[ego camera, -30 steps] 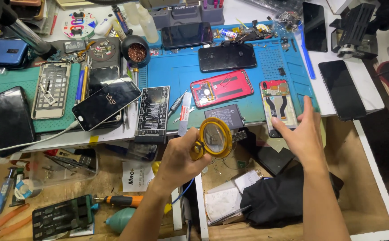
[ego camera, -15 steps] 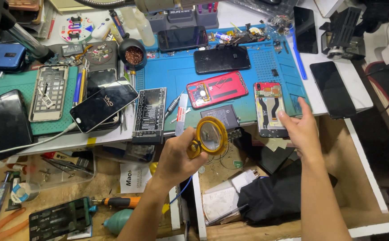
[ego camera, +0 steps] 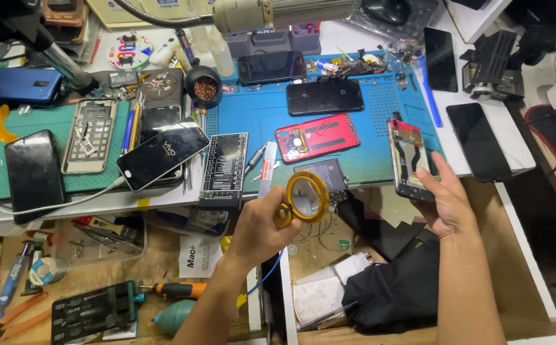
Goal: Repairing a mobile phone by inspecting components with a magnifying glass and applying tape.
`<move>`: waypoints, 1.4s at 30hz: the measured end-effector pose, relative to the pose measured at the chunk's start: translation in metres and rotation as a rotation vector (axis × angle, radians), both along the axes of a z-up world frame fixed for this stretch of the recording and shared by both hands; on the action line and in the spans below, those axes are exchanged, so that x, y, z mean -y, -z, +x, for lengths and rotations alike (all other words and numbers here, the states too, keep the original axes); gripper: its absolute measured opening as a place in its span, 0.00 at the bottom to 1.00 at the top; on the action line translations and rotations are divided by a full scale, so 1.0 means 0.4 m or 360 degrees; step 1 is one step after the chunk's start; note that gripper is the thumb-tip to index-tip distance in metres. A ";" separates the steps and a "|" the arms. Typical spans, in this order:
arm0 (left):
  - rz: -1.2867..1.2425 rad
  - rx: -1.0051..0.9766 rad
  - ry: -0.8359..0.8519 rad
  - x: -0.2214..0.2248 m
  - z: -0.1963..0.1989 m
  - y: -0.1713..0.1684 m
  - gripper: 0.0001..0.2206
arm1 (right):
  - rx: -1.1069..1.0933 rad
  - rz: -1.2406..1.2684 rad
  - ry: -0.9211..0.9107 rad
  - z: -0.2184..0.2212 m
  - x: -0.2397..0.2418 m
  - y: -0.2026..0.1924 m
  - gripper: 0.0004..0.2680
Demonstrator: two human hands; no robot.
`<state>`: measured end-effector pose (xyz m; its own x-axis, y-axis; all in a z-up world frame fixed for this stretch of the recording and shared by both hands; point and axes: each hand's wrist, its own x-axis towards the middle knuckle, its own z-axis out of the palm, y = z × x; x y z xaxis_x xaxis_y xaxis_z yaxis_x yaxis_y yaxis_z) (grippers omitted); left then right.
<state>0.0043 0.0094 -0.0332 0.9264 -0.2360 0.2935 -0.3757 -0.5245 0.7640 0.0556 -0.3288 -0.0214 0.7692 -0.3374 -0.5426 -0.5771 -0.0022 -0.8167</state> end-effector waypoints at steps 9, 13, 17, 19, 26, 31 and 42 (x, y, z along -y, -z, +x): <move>-0.0051 0.0003 0.0014 0.000 -0.006 -0.013 0.14 | 0.0908 0.0766 0.0104 -0.002 0.016 0.077 0.19; -0.0051 -0.0001 0.0013 0.003 -0.004 -0.011 0.14 | 0.0842 0.0871 0.0013 -0.037 -0.042 0.051 0.22; -0.0345 0.0052 -0.0089 0.008 0.009 -0.011 0.10 | 0.1075 0.1357 -0.0455 -0.083 -0.138 -0.030 0.25; -0.0379 0.0035 -0.0135 0.013 0.012 -0.005 0.11 | 0.1076 0.1515 -0.0527 -0.070 -0.147 -0.019 0.24; -0.0584 -0.0223 -0.0255 0.040 0.012 -0.001 0.13 | 0.0795 0.1764 -0.0500 -0.074 -0.178 0.130 0.16; -0.0718 -0.0418 -0.0239 0.053 0.007 -0.042 0.14 | 0.0823 0.1491 -0.0506 -0.106 -0.250 0.035 0.14; -0.0697 -0.0586 -0.0261 0.034 0.020 -0.036 0.16 | 0.0779 0.0928 -0.0559 -0.119 -0.245 0.071 0.09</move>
